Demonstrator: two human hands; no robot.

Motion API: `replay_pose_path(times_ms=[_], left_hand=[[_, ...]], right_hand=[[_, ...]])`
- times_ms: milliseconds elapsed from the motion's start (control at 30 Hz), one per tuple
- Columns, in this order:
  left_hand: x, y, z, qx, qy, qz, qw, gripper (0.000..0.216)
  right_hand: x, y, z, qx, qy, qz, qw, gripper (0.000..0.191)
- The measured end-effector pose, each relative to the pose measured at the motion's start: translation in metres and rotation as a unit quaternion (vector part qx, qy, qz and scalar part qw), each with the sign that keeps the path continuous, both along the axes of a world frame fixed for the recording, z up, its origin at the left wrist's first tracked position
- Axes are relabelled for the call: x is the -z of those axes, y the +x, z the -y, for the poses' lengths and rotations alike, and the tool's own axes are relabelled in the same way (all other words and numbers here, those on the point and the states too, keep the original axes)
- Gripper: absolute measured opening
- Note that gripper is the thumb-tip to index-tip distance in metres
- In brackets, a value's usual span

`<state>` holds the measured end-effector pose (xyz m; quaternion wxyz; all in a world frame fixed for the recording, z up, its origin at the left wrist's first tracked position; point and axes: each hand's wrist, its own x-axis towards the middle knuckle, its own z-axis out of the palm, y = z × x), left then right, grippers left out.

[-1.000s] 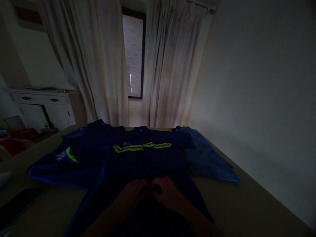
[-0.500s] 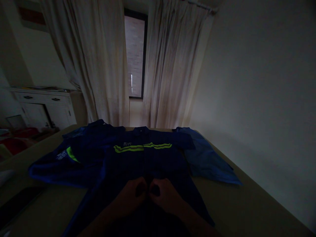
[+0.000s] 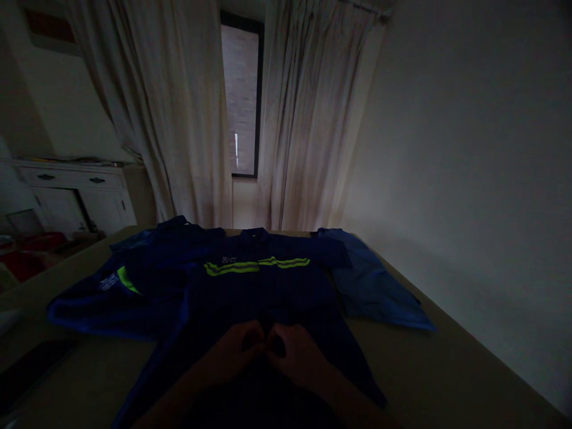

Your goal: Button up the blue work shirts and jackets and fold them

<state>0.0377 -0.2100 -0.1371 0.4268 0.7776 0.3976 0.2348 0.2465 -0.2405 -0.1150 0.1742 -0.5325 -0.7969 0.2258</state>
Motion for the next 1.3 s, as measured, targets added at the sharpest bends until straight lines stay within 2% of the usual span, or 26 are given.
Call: replay_pose_path(times_ms=[133,267,433,533,633,767,900,1000,1200,1300], left_hand=[[0.001,0.000,-0.001,-0.006,0.001,-0.004,1.000,0.021],[0.001,0.000,0.000,0.002,-0.014,0.016,1.000,0.013],[-0.005,0.000,0.001,0.017,-0.014,0.052,0.998,0.017],[-0.013,0.000,0.004,0.021,0.006,0.017,1.000,0.010],[-0.021,0.001,0.009,0.000,0.024,-0.007,1.000,0.012],[-0.023,0.006,0.016,-0.014,0.044,-0.007,0.999,0.011],[-0.017,0.010,0.014,-0.013,0.023,0.008,1.000,0.012],[-0.012,0.011,0.011,-0.029,0.037,-0.005,0.999,0.009],[-0.003,0.007,0.013,-0.039,0.157,-0.122,0.979,0.013],[0.001,0.005,0.011,-0.036,0.200,-0.141,0.969,0.011]], right_hand=[[0.001,0.000,0.000,0.007,0.000,0.017,1.000,0.023],[0.001,-0.001,0.000,0.004,-0.002,0.003,1.000,0.016],[0.001,-0.001,0.000,-0.002,0.023,-0.024,0.999,0.010],[0.001,0.000,0.000,0.002,0.032,-0.071,0.997,0.014],[0.002,-0.001,-0.001,0.005,0.038,-0.135,0.990,0.014],[0.002,-0.001,-0.002,-0.004,0.047,-0.202,0.978,0.017],[-0.001,-0.002,-0.003,0.003,0.015,-0.236,0.972,0.016],[-0.002,-0.002,-0.005,0.009,-0.024,-0.264,0.964,0.015],[0.008,0.000,-0.013,0.094,-0.120,-0.292,0.944,0.005],[0.014,0.001,-0.019,0.097,-0.161,-0.316,0.930,0.014]])
